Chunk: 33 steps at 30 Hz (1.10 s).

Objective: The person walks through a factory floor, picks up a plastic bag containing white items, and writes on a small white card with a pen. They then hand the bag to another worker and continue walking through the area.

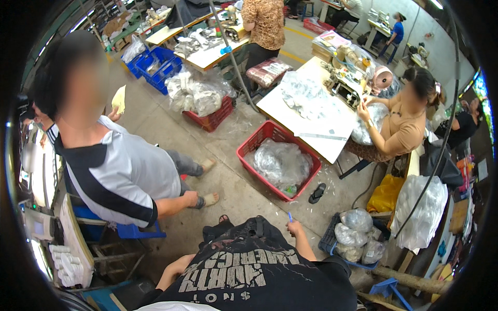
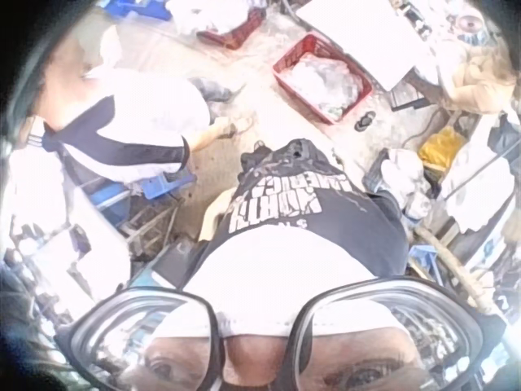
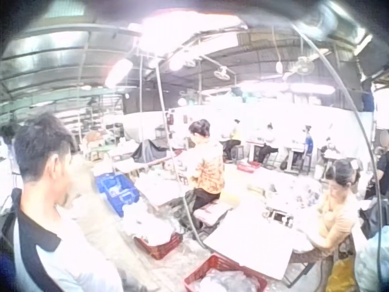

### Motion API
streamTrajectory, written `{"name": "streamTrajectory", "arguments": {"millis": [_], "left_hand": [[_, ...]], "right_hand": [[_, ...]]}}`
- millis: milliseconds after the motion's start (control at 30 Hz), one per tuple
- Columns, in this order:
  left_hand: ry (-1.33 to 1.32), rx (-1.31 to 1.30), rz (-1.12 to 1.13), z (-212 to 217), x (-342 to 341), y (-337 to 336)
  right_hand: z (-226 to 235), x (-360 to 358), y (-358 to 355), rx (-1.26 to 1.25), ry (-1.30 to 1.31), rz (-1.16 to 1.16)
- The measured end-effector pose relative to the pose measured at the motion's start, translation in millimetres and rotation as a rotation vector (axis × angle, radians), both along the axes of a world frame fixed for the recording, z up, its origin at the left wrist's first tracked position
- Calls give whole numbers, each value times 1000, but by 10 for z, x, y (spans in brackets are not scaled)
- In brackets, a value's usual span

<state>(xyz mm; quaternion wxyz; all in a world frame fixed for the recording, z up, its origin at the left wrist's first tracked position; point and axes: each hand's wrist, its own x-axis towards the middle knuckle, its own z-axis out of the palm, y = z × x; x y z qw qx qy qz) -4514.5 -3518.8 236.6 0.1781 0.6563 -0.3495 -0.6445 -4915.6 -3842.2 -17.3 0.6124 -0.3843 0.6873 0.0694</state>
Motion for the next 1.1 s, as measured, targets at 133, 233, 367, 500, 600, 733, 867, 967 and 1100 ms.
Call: {"name": "streamTrajectory", "arguments": {"millis": [133, 233, 367, 500, 600, 733, 867, 967, 1100], "left_hand": [[-33, -53, 75, -97, 2, -11], [-56, -55, 97, -222, 9, 34], [-199, -39, 67, 86, -29, -153], [-186, -12, 196, 282, -94, -124], [-237, -28, 248, 296, -138, 7], [-334, 141, 307, 247, -113, 225], [-439, 317, 426, 13, 32, 535], [-476, 394, 545, -81, 251, 646], [-482, 466, 578, 369, 758, 341]], "right_hand": [[21, 12, 24, 33, -16, -41], [66, 33, 21, 45, -19, -41], [-61, 1, -19, 61, -23, -47], [-55, 190, -69, 58, 9, 27], [-108, 329, -125, 74, 27, 98], [-195, 627, -278, 82, 64, 224], [-125, 1234, -489, 48, 79, 314], [-37, 1867, -629, 27, 43, 379], [-64, 2758, -819, -43, -46, 449]]}}
